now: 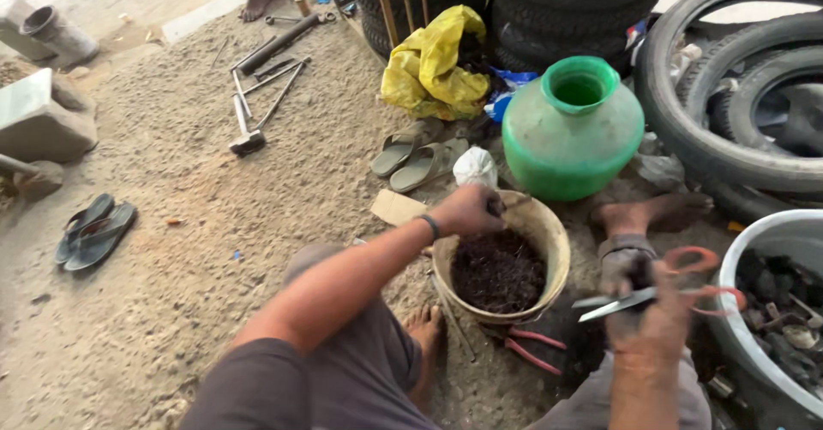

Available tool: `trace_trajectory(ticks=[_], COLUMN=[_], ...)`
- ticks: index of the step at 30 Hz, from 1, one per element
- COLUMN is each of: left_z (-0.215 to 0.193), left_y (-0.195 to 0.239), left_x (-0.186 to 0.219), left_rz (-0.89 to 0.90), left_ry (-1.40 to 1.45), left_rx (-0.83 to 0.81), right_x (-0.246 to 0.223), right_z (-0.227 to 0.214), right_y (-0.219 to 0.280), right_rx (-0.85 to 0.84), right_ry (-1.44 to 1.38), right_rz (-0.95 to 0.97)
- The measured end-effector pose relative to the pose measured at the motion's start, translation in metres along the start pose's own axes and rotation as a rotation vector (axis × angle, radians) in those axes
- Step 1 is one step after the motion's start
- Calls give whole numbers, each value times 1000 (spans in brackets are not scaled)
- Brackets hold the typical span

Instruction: The person sits on the ground and uses orange-handled scissors to cut thin wires from a dark, tangled mass held in their left hand. The cut pieces fall into a bucket placed between their legs.

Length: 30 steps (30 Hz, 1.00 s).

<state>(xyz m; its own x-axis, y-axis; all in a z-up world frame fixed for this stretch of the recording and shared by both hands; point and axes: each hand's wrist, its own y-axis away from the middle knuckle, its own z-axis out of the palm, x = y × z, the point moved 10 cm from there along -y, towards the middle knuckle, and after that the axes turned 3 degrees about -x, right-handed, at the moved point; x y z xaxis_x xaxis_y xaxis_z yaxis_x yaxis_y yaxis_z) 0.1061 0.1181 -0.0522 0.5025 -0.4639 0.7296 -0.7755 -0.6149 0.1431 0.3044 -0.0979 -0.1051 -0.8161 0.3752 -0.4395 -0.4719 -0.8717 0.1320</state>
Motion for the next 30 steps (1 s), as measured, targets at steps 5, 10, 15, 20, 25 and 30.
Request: trace_trajectory(ticks=[5, 10, 15, 20, 25, 30], left_z=[-39, -25, -18, -8, -1, 14], left_y=[49, 86, 100, 99, 94, 93], left_x=[10, 22, 51, 78, 80, 77], left_rz=[-105, 162, 177, 208, 195, 148], left_ry=[741, 1056, 1161, 1037, 988, 1017], left_rx=[47, 89, -124, -150, -120, -163], right_x=[47, 61, 58, 58, 30, 30], right_z=[-31, -7, 57, 92, 114, 95], right_y=[10, 28, 32, 48, 58, 63], right_rx=[460, 289, 18, 8, -125, 17], right_ry=[541, 921, 615, 641, 475, 562], right_rz=[74, 56, -15, 38, -90, -131])
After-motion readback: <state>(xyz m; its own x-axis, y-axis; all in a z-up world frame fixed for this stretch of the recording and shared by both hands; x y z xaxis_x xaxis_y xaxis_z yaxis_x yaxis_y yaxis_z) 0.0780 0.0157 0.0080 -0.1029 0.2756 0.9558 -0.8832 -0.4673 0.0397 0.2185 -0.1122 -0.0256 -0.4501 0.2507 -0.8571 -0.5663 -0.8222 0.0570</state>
